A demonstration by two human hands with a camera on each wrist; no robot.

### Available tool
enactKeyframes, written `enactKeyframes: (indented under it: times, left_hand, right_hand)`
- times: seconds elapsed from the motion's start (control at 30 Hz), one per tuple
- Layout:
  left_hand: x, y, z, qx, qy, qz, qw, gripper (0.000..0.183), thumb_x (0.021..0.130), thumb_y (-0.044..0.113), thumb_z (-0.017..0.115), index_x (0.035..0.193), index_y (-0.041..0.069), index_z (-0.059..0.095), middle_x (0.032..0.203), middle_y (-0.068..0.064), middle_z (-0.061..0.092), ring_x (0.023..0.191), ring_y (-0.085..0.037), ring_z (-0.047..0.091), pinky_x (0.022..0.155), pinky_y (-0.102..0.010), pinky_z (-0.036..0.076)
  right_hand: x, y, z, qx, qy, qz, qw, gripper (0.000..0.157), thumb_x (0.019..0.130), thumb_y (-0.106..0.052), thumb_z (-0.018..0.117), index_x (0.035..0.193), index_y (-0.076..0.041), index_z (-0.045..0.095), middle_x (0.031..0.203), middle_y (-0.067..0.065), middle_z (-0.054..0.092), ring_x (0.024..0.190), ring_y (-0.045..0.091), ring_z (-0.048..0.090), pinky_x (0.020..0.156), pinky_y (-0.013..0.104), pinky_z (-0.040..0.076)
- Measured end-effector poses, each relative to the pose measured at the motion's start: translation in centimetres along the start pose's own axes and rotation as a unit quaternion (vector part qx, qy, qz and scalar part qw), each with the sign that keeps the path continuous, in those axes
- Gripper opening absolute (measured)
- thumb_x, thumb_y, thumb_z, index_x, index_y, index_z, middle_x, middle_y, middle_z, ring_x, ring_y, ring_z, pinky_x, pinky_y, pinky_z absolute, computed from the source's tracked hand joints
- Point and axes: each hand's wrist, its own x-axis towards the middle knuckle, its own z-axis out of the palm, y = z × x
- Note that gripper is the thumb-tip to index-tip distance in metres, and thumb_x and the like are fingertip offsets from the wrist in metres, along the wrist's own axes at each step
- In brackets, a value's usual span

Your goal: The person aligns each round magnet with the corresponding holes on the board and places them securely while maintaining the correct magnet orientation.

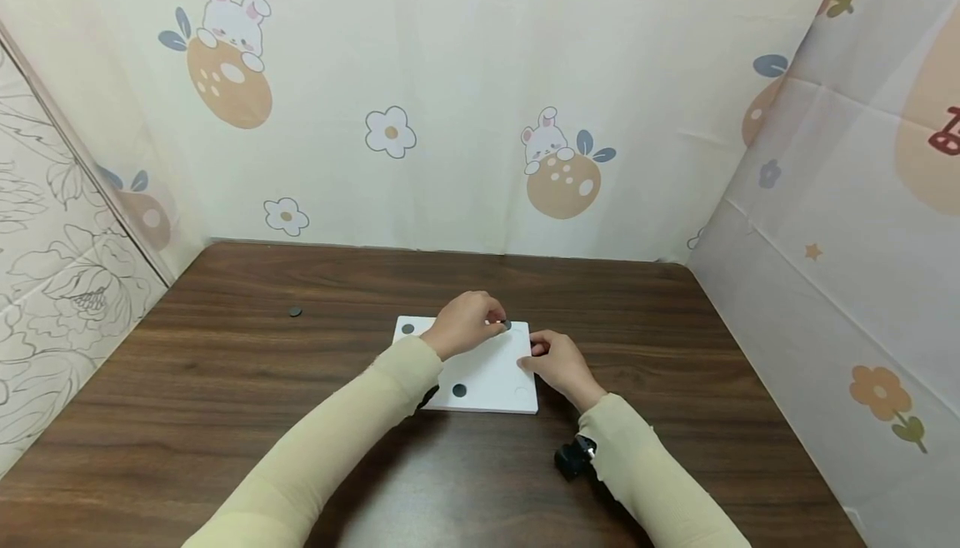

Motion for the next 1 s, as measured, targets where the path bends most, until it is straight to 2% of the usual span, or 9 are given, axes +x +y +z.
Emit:
enactKeyframes:
  times: [0.17,0.4,0.6,1.0]
  left_hand:
    - [0.4,0.2,0.4,-0.001,-0.006,-0.007,1.0,0.015,0.084,0.028,0.066,0.094,0.018,0.071,0.088,0.006,0.065,0.079,-0.007,0.056,0.066,-0.02,0.046]
    - [1.0,0.8,0.8,0.023,-0.012,0.001,0.9997,0.016,0.085,0.028,0.065,0.096,0.017,0.071,0.092,0.006,0.066,0.08,-0.007,0.059,0.067,-0.02,0.048]
    - [1.4,1.3,1.3,0.034,-0.023,-0.006,0.9992,0.015,0.085,0.027,0.065,0.095,0.017,0.071,0.093,0.005,0.066,0.079,-0.007,0.059,0.066,-0.021,0.049]
    - [2.0,1.8,1.8,0.073,-0.045,-0.018,0.9961,0.013,0.085,0.028,0.066,0.091,0.017,0.071,0.089,0.006,0.067,0.073,-0.006,0.057,0.059,-0.021,0.047]
  right_hand:
    - [-0.1,0.0,0.0,0.002,-0.001,0.0,1.0,0.044,0.081,-0.019,0.069,0.119,-0.002,0.055,0.096,0.009,0.055,0.082,0.02,0.049,0.066,0.027,0.042]
    - [0.1,0.3,0.1,0.0,0.001,-0.003,1.0,0.045,0.081,-0.021,0.069,0.12,-0.002,0.054,0.097,0.009,0.055,0.082,0.02,0.049,0.066,0.026,0.043]
    - [0.0,0.3,0.1,0.008,-0.002,-0.006,1.0,0.044,0.082,-0.02,0.069,0.119,-0.001,0.054,0.096,0.009,0.054,0.082,0.02,0.049,0.066,0.026,0.043]
    - [-0.1,0.0,-0.1,0.012,-0.009,-0.006,1.0,0.046,0.083,-0.019,0.068,0.122,0.0,0.052,0.098,0.01,0.054,0.083,0.02,0.048,0.066,0.027,0.042]
